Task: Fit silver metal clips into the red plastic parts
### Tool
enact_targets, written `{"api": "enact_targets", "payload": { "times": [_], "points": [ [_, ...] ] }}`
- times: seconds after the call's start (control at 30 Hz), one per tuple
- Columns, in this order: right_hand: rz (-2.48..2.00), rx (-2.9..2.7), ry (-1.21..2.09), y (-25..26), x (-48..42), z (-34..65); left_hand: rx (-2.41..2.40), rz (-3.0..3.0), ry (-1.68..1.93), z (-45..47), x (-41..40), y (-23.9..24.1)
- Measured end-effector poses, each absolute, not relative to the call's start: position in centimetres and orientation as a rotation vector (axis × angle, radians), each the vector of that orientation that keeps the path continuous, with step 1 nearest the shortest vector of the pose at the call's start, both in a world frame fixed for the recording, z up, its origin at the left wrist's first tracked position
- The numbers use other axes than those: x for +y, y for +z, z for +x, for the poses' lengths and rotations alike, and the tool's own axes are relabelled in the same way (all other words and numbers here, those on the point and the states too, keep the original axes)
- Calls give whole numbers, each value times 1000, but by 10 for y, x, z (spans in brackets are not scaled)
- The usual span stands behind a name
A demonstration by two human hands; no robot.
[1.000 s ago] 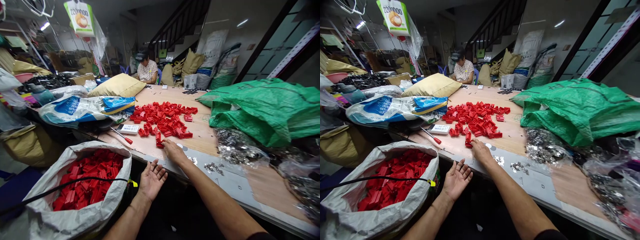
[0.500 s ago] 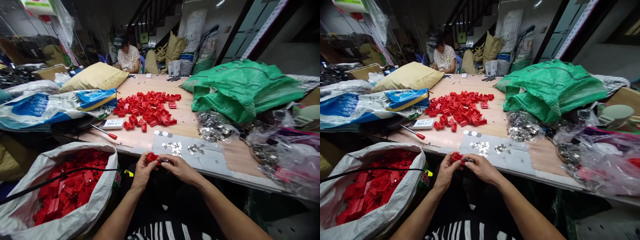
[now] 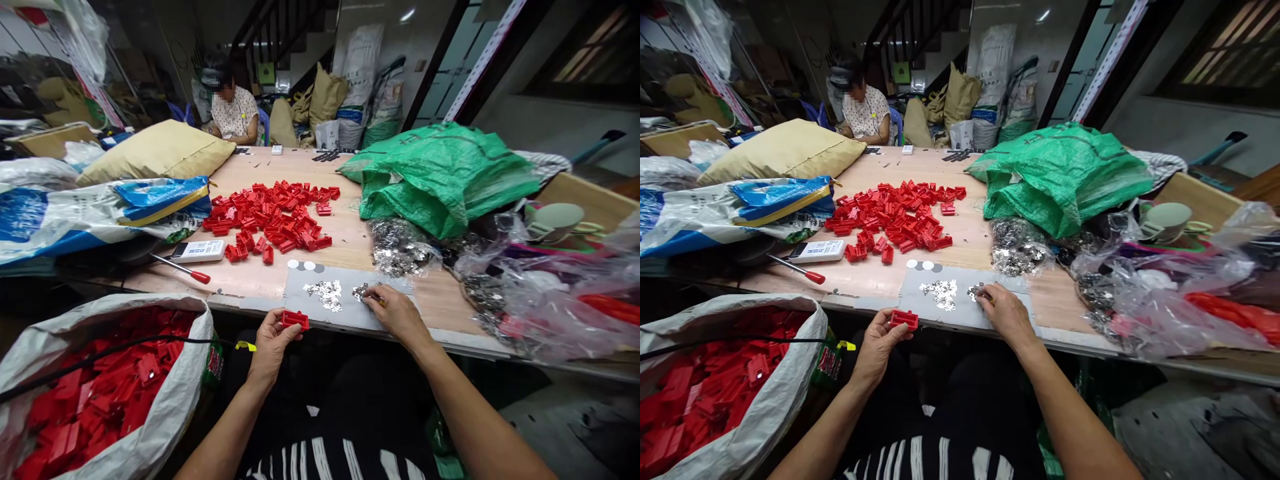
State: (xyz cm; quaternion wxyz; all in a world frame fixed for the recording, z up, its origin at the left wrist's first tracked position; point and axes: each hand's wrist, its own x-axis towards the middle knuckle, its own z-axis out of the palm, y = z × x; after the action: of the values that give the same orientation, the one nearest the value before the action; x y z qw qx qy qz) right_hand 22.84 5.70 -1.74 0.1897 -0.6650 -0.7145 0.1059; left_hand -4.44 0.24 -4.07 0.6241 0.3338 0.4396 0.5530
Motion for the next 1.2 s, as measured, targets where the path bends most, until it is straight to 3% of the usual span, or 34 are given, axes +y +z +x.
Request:
{"api": "enact_targets", "payload": {
  "times": [0.27,0.73,1.2],
  "points": [
    [-1846,-2057,279,-14,63,216,1025,818,1269,-46,-3,-40],
    [-1383,-1794,843,-2,35,182,1140,1132,1352,-35,-6,-34],
    [-1153,-2077,633,10,14,124,1315,1776,1477,-39,-12,-22]
  ]
}}
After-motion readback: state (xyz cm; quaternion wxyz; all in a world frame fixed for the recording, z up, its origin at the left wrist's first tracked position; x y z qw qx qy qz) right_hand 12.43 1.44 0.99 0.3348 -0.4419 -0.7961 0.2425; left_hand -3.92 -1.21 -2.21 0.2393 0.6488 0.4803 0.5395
